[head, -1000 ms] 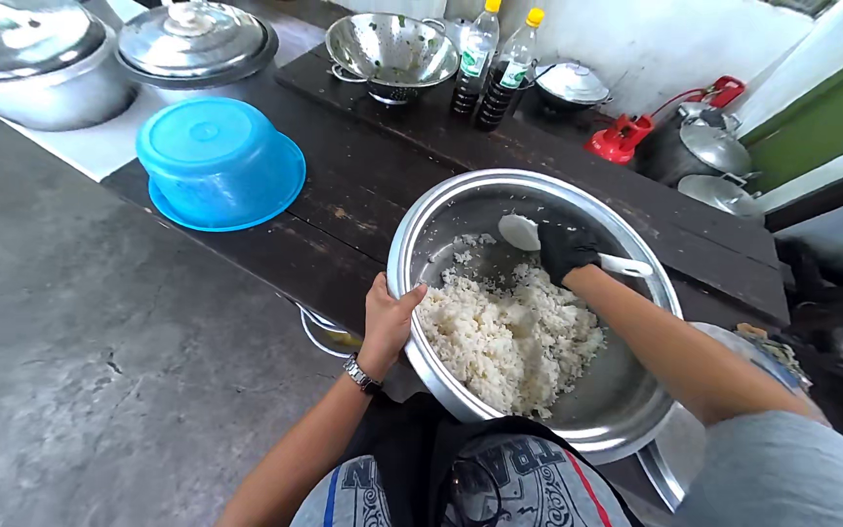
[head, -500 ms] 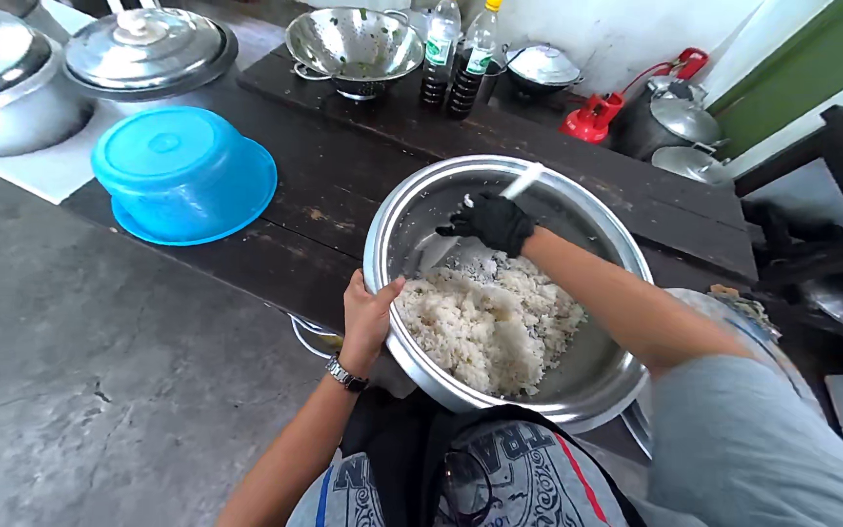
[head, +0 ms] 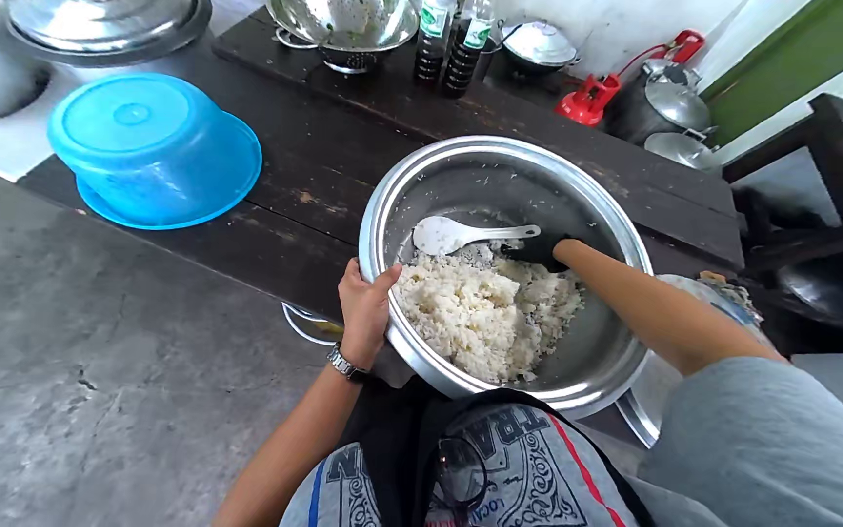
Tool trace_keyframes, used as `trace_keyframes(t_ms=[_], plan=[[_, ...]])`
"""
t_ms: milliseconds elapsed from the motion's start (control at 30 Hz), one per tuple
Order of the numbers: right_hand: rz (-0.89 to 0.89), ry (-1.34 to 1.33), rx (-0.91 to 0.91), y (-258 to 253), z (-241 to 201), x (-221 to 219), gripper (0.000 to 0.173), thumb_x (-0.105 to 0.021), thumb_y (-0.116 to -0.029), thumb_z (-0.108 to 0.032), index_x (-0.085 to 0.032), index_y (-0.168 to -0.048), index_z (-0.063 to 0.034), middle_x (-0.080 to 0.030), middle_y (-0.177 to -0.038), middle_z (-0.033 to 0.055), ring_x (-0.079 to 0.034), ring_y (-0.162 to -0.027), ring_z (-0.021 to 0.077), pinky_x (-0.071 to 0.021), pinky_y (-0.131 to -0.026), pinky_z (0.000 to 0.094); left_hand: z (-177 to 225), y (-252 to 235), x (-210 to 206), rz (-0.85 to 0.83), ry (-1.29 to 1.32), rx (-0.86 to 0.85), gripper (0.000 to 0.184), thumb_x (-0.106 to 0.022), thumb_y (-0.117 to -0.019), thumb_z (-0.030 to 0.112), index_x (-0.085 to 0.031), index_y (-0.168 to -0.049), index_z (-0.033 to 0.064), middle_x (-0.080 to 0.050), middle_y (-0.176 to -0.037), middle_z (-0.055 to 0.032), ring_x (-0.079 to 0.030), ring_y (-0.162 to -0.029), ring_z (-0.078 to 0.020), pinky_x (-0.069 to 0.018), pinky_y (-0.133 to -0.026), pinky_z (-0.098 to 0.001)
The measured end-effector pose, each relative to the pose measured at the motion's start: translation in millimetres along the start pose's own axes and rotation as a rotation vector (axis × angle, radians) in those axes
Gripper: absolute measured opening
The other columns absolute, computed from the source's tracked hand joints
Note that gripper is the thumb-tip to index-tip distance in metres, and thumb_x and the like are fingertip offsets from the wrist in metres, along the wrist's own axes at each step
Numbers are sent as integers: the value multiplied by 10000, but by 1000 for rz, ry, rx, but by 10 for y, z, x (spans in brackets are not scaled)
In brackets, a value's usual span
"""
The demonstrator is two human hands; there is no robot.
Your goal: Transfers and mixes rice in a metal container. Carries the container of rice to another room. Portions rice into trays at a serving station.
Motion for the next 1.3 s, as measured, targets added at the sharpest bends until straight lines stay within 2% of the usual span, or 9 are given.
trace_keyframes(t_ms=[133,233,367,700,833,967,1067,1167,1300], plan=[[-302,-240,-78,512,165,-260,802,-474,-1007,-657,-524,-1447,11,-528,-1456,270,-500,-1364,395,-355,-1135,606,11,-7,-19,35,4,4,267,-704,-925,9,-566,-1153,25,-670,-889,-67,-681,-724,-106,-596,-653,-270],[-454,-433,75,1078,-17,-495,667,-665,-996,-387,-444,-1502,-12,-548,-1417,233,-548,-1288,315,-423,-1099,509,5,-14,2,20,-16,5,302,-711,-923,24,-563,-1186,23,-671,-906,-72,-681,-738,-112,-595,-662,-280],[-297,-260,224,1359,-178,-637,1043,-952,-710,-186,-366,-1551,6,-555,-1408,288,-539,-1321,413,-422,-1116,574,-7,-19,3,12,-16,-3,309,-709,-921,23,-556,-1189,31,-670,-896,-56,-679,-727,-97,-594,-654,-264],[115,-896,421,1203,-80,64,535,-762,-717,181,-649,-1207,0,-697,-1093,123,-687,-928,159,-607,-802,326,-17,-43,27,-34,-54,-28,271,-695,-933,39,-540,-1152,76,-670,-892,-24,-685,-718,-78,-602,-632,-257],[175,-698,348,1085,-129,-12,478,-905,-708,10,-688,-1132,32,-714,-1016,162,-689,-926,221,-582,-867,421,-6,-42,25,-34,-45,-43,276,-691,-930,21,-537,-1153,72,-674,-899,-24,-691,-732,-77,-607,-648,-255],[189,-300,192,1204,-176,11,590,-795,-877,-495,-703,-1177,5,-709,-1070,246,-675,-1020,403,-508,-902,626,5,-37,20,-35,-34,-36,269,-675,-935,8,-535,-1158,64,-676,-891,-28,-692,-726,-80,-607,-643,-256],[154,-269,329,1247,-198,-66,419,-615,-1041,-299,-630,-1232,74,-654,-1156,299,-636,-1103,441,-477,-980,618,-9,-44,23,-38,-28,-44,268,-677,-935,4,-533,-1153,61,-680,-894,-35,-698,-733,-88,-611,-649,-264],[83,-182,377,1271,-224,-97,417,-648,-936,33,-533,-1337,46,-616,-1211,303,-617,-1119,462,-489,-956,610,-5,-46,9,-36,-33,-45,272,-679,-934,1,-528,-1152,62,-681,-900,-35,-700,-741,-90,-613,-659,-264],[24,-116,336,1435,-314,43,802,-826,-888,-276,-419,-1558,-106,-667,-1239,257,-642,-1130,440,-483,-992,612,-4,-30,12,-29,-40,-26,292,-670,-943,7,-532,-1196,55,-680,-917,-42,-697,-739,-93,-612,-653,-268]])
Point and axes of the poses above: each hand's wrist, its own y-axis away from the middle knuckle, its own x-axis out of the back of the hand, z = x × y, the point moved 3 cm from there along -y, towards the middle knuckle
